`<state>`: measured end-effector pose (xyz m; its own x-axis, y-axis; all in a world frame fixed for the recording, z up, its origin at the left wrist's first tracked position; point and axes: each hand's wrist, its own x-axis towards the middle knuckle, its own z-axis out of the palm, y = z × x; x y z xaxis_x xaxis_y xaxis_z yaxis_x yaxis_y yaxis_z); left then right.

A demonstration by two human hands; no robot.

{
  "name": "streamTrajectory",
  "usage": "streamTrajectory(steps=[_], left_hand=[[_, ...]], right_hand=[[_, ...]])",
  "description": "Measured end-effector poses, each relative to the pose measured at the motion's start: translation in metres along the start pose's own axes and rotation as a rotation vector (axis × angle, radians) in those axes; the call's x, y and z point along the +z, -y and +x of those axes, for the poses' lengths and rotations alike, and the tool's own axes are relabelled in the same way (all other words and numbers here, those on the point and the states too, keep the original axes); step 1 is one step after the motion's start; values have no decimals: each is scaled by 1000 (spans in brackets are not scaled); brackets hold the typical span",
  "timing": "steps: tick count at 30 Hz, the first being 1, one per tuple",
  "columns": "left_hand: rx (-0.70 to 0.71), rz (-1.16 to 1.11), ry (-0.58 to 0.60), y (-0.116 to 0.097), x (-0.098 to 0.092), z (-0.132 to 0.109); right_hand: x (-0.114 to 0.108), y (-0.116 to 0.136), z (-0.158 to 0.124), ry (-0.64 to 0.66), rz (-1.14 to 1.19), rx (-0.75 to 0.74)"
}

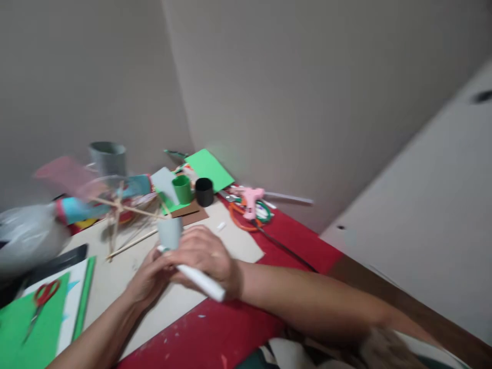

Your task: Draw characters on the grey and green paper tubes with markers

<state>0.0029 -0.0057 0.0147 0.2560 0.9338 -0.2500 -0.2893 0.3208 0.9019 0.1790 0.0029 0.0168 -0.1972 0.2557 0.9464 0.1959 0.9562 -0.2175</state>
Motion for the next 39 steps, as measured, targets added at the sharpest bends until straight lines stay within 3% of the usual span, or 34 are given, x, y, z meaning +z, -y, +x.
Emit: streamTrajectory(steps=[2, 3, 9, 22, 28, 34, 39], left_hand=[[37, -25, -24, 2, -1, 3], [38, -33, 20, 3, -3, 4], [22, -68, 151, 11, -13, 5], [7, -111, 155, 14, -12, 6], [97, -18, 149, 20, -12, 4], [138, 29, 130, 23, -12, 3], [166, 90, 139, 23, -11, 1]], right_hand=[[-2, 0, 0, -84, 75, 47], [-3, 0, 0, -100, 113, 96], [-1, 0, -3, -107, 145, 387], [-3, 10, -3, -119, 6, 411], [-3, 10, -4, -134, -28, 469], [-1, -3, -12, -202, -20, 539], [1, -18, -10, -187, -13, 571]])
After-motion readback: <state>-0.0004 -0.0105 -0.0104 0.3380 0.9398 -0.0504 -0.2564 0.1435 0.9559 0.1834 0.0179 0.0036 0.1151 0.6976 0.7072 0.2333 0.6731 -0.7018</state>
